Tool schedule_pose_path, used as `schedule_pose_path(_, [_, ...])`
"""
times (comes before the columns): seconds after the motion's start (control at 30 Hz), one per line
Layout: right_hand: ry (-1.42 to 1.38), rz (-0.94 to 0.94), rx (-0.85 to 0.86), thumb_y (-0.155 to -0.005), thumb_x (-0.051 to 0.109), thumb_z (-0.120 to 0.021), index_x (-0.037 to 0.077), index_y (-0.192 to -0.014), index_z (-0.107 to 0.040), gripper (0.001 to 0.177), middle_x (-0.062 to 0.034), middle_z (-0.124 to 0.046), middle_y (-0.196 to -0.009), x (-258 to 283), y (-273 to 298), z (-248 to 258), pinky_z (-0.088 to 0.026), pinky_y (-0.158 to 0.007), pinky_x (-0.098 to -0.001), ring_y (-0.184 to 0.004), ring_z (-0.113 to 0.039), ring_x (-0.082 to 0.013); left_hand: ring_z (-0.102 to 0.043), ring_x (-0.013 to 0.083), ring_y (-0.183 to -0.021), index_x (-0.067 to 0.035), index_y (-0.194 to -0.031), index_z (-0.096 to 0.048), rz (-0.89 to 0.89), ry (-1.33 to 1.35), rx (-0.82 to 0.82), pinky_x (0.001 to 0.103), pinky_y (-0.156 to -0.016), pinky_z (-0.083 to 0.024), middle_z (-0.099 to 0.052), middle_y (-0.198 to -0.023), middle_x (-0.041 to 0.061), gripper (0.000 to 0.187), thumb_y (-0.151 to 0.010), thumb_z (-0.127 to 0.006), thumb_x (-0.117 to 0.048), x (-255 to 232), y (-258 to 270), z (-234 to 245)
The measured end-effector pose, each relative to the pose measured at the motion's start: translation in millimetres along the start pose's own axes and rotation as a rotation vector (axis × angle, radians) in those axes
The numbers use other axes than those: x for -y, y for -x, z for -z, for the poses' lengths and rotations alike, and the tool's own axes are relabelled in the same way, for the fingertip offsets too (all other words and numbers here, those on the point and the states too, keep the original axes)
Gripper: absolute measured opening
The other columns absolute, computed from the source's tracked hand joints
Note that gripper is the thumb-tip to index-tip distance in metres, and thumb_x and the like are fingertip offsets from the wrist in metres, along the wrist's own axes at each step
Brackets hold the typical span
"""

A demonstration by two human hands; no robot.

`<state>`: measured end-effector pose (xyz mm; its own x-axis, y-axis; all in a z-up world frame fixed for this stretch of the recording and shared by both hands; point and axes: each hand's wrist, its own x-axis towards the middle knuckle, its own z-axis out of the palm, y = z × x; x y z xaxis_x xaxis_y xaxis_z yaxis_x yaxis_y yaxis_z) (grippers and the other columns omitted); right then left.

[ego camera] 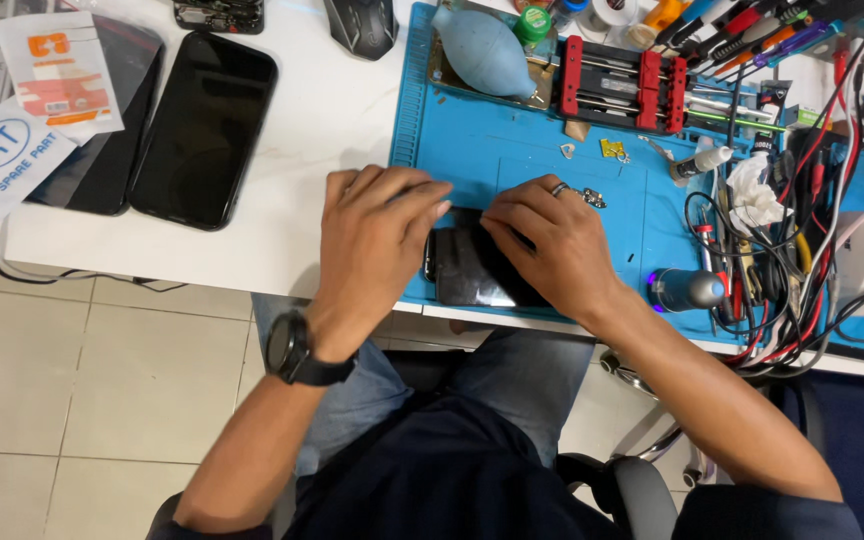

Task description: The person uses a UV light to cure adhesive on a smartphone screen, then uses a small metal tool to pry and separate the screen from the frame. They continue to work on the device's edges and wipe the screen with a cloth.

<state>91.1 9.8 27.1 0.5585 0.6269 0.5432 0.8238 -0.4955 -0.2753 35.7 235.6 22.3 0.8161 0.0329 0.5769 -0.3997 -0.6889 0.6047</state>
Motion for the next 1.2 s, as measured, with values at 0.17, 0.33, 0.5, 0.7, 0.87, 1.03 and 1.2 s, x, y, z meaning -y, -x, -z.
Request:
schedule_pose_path(0.17, [0.081, -0.056, 0.041, -0.1, 0.014, -0.084, 0.011, -0.099, -0.081, 0.004, -0.004, -0.079, -0.1, -9.3, 12.2, -15.2, -0.06, -0.073, -0.0441, -0.09, -0.072, -0.0319, -0.068, 0.0267, -0.078, -0.017, -0.093, -0.081, -0.112, -0.004, 0.275, 0.044, -0.084, -0.046, -0.071, -0.08, 0.001, 0.015, -0.106, -0.073, -0.014, 19.8, -21.0, -12.3])
schedule_pose_path(0.33, [0.075, -0.117, 0.094, -0.1, 0.012, -0.083, 0.01, -0.097, -0.08, 0.005, -0.0043, -0.078, -0.099, -10.6, 8.5, -14.4, -0.06, -0.071, -0.0439, -0.092, -0.072, -0.0314, -0.063, 0.0325, -0.072, -0.011, -0.077, -0.073, -0.16, -0.005, 0.39, 0.047, -0.079, -0.044, -0.065, -0.069, 0.007, 0.027, -0.103, -0.073, -0.006, 24.0, -34.3, -21.7])
schedule_pose_path(0.5, [0.054, -0.212, 0.197, -0.096, 0.015, -0.085, 0.013, -0.096, -0.081, 0.005, -0.0026, -0.077, -0.098, -22.8, 8.6, -19.1, -0.06, -0.072, -0.0433, -0.092, -0.072, -0.0297, -0.057, 0.0262, -0.068, -0.011, -0.071, -0.067, -0.256, -0.093, 0.447, 0.042, -0.08, -0.039, -0.054, -0.065, 0.001, 0.032, -0.102, -0.073, -0.007, 30.8, -37.5, -31.8])
schedule_pose_path(0.7, [-0.084, -0.253, 0.288, -0.098, 0.011, -0.081, 0.008, -0.102, -0.081, 0.005, -0.0094, -0.079, -0.104, -16.6, -7.8, -3.8, -0.061, -0.076, -0.048, -0.099, -0.073, -0.0361, -0.054, 0.0241, -0.068, -0.009, -0.072, -0.067, -0.25, -0.074, 0.506, 0.042, -0.083, -0.041, -0.053, -0.066, 0.002, 0.033, -0.104, -0.07, -0.002, 25.3, -43.7, -20.7])
schedule_pose_path(0.87, [-0.133, -0.258, 0.385, -0.1, 0.013, -0.082, 0.008, -0.105, -0.082, 0.008, -0.0129, -0.079, -0.106, -18.2, -18.7, 12.6, -0.06, -0.081, -0.0512, -0.101, -0.072, -0.0389, -0.055, 0.0236, -0.069, -0.01, -0.072, -0.066, -0.264, -0.043, 0.533, 0.042, -0.083, -0.041, -0.053, -0.066, 0.001, 0.032, -0.103, -0.072, -0.007, 29.8, -45.4, -21.4])
schedule_pose_path(1.03, [-0.153, -0.25, 0.43, -0.098, 0.015, -0.083, 0.007, -0.104, -0.08, 0.01, -0.0143, -0.076, -0.104, -20.1, -27.2, 15.3, -0.059, -0.082, -0.051, -0.101, -0.071, -0.0396, -0.053, 0.0223, -0.07, -0.012, -0.074, -0.065, -0.281, -0.036, 0.516, 0.042, -0.081, -0.04, -0.051, -0.068, 0.0, 0.031, -0.105, -0.072, -0.009, 35.5, -44.5, -28.0])
schedule_pose_path(1.2, [-0.186, -0.25, 0.466, -0.1, 0.009, -0.08, 0.003, -0.103, -0.079, 0.007, -0.0172, -0.075, -0.103, -23.8, -29.7, 14.5, -0.058, -0.081, -0.0522, -0.101, -0.07, -0.0415, -0.052, 0.0246, -0.072, -0.013, -0.075, -0.061, -0.269, 0.033, 0.508, 0.043, -0.08, -0.037, -0.048, -0.069, 0.0, 0.033, -0.107, -0.07, -0.012, 40.8, -43.4, -28.7])
